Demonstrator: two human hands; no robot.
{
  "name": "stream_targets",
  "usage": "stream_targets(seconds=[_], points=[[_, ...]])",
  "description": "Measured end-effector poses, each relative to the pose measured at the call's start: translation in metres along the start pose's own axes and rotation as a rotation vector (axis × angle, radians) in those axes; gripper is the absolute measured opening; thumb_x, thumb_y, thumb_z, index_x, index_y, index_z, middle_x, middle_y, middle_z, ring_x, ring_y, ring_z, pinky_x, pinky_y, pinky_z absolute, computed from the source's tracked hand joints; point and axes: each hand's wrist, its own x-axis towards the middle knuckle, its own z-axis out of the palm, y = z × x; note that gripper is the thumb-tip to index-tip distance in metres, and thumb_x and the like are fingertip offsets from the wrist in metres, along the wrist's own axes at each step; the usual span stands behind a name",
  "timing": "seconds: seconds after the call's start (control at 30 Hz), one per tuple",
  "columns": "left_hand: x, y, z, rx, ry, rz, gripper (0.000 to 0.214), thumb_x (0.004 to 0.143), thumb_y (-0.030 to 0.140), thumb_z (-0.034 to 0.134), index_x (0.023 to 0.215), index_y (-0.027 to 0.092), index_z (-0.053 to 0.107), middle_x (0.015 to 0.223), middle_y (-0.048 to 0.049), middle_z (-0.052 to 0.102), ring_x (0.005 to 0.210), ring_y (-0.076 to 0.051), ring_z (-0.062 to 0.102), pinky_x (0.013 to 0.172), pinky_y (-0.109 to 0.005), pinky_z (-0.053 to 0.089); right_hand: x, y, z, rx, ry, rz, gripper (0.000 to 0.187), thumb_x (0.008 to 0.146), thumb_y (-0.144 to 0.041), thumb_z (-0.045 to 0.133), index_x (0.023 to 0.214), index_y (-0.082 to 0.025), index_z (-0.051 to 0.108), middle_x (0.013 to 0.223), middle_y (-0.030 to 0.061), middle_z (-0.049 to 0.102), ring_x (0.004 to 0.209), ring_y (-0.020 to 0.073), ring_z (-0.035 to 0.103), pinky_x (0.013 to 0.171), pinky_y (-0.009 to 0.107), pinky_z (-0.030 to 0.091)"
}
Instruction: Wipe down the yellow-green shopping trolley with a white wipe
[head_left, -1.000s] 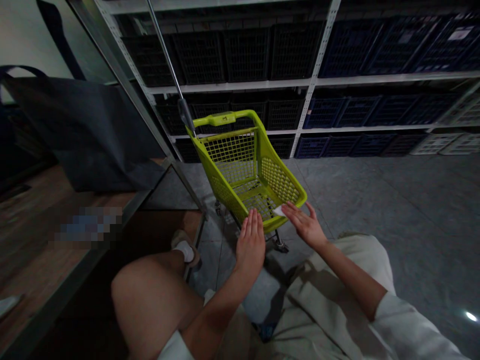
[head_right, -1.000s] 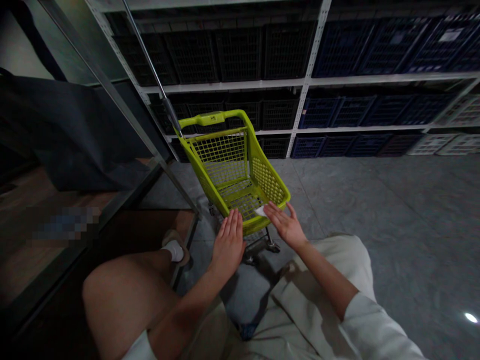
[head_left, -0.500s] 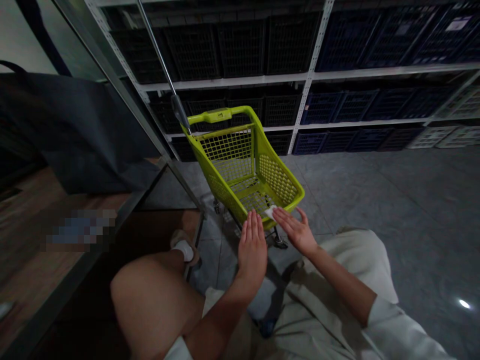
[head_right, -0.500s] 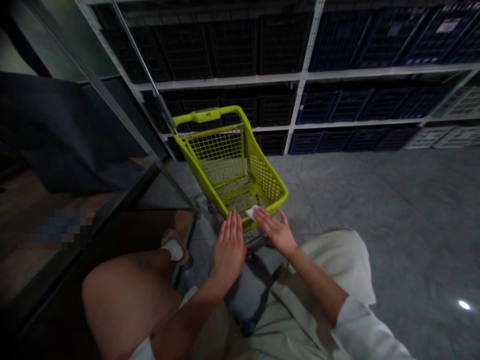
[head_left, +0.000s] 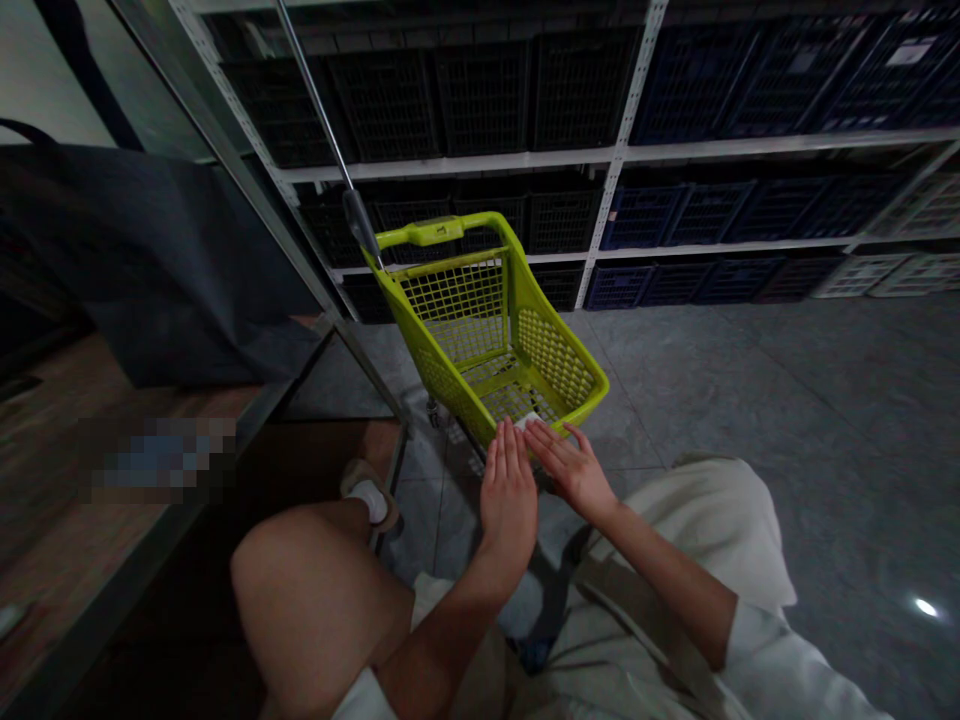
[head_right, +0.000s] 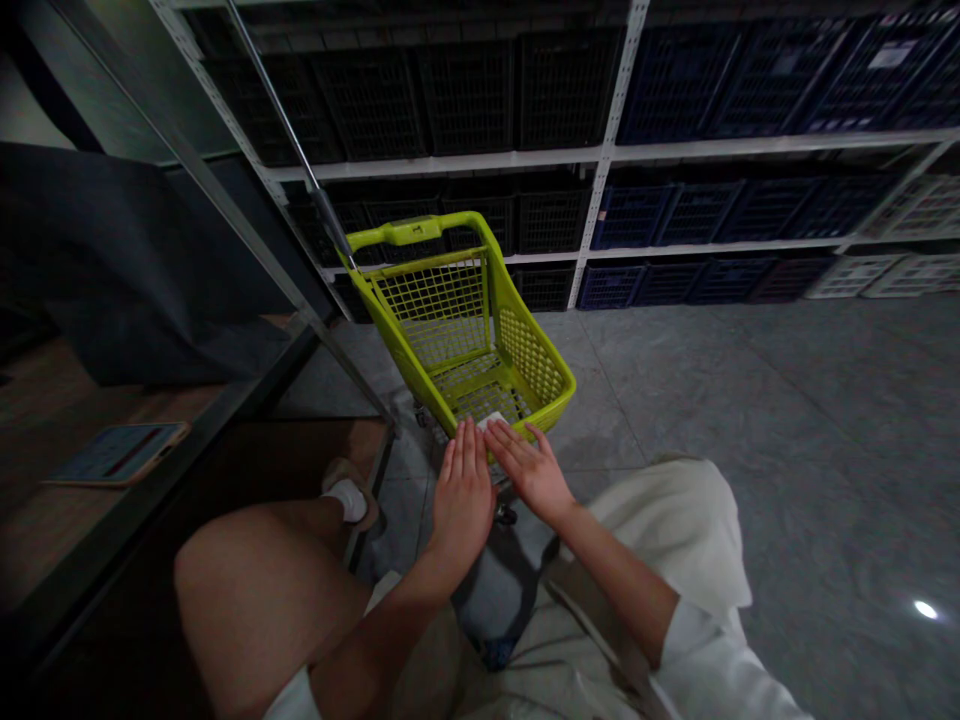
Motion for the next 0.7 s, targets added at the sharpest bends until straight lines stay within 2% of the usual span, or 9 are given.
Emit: stream_targets(seconds=[0.07,0.1,0.2,0.27,0.37,0.43,0.5,0.6,0.7], points=[[0.000,-0.001,-0.002,-0.015,-0.018,0.002,0.063,0.089,0.010,0.044,0.149,-0.003,0.032,0.159,-0.0231,0.027,0.151,-0.028,0.019,0.123,-0.042,0.026,-0.010,0.041,-0.009,-0.050,-0.027,-0.064,0.068,0.089,-0.002,0.033,0.153,-0.023,0.030,0.148,0.0076,0.051,0.143,0.0148,0.039,0.118,0.042,0.019],[0.000,-0.001,-0.003,-0.022,-0.025,0.002,0.063,0.089,0.011,0.044,0.149,-0.004,0.031,0.159,-0.0238,0.026,0.151,-0.028,0.018,0.123,-0.042,0.026,-0.015,0.063,-0.013,-0.088,-0.015,-0.040,0.068,0.089,-0.002,0.033,0.153,-0.024,0.031,0.147,0.0075,0.053,0.142,0.0152,0.041,0.118,0.043,0.019],[0.000,0.002,-0.002,-0.030,-0.030,0.004,0.064,0.088,0.011,0.045,0.149,-0.003,0.032,0.159,-0.0232,0.026,0.151,-0.028,0.018,0.123,-0.044,0.027,-0.023,0.105,-0.022,-0.201,0.087,0.163,0.071,0.083,0.001,0.036,0.150,-0.025,0.038,0.143,0.0085,0.058,0.138,0.0187,0.047,0.119,0.047,0.015],[0.000,0.004,0.000,-0.028,-0.022,0.001,0.063,0.088,0.012,0.045,0.149,-0.001,0.033,0.159,-0.0219,0.028,0.150,-0.028,0.020,0.123,-0.044,0.028,-0.019,0.097,-0.020,-0.210,0.137,0.290,0.073,0.079,0.001,0.039,0.148,-0.023,0.040,0.142,0.0100,0.058,0.137,0.0207,0.048,0.119,0.049,0.012],[0.001,0.006,0.001,-0.007,-0.014,-0.006,0.061,0.089,0.010,0.044,0.148,-0.003,0.034,0.159,-0.0235,0.028,0.150,-0.028,0.020,0.123,-0.043,0.028,-0.003,0.041,-0.007,-0.097,0.149,0.355,0.075,0.076,0.000,0.040,0.147,-0.021,0.040,0.143,0.0113,0.057,0.135,0.0204,0.050,0.120,0.049,0.007],[0.000,0.003,0.001,0.009,-0.009,-0.009,0.061,0.089,0.008,0.041,0.148,-0.004,0.034,0.158,-0.0236,0.030,0.150,-0.027,0.021,0.123,-0.041,0.028,0.006,0.000,0.000,-0.002,0.125,0.274,0.072,0.078,-0.001,0.040,0.147,-0.020,0.040,0.143,0.0110,0.057,0.136,0.0185,0.050,0.121,0.046,0.009],[-0.002,-0.002,0.000,0.013,-0.006,0.002,0.061,0.089,0.007,0.040,0.149,-0.001,0.034,0.158,-0.0214,0.031,0.150,-0.026,0.021,0.122,-0.041,0.029,0.010,-0.020,0.002,0.044,0.085,0.168,0.070,0.081,-0.002,0.039,0.148,-0.020,0.038,0.144,0.0104,0.056,0.138,0.0169,0.047,0.120,0.043,0.012],[-0.006,-0.013,-0.004,-0.008,-0.010,0.033,0.063,0.089,0.010,0.043,0.151,0.002,0.031,0.160,-0.0192,0.029,0.151,-0.026,0.021,0.122,-0.042,0.029,0.003,0.001,-0.006,0.013,0.048,0.047,0.069,0.083,0.000,0.037,0.149,-0.022,0.037,0.145,0.0090,0.055,0.139,0.0155,0.046,0.120,0.043,0.013],[-0.012,-0.022,-0.007,-0.052,-0.006,0.030,0.071,0.087,0.013,0.049,0.153,0.003,0.024,0.161,-0.0207,0.023,0.151,-0.027,0.017,0.122,-0.045,0.029,-0.011,0.053,-0.017,-0.079,0.083,0.120,0.071,0.081,0.003,0.037,0.147,-0.023,0.040,0.141,0.0078,0.059,0.138,0.0167,0.047,0.119,0.046,0.012]])
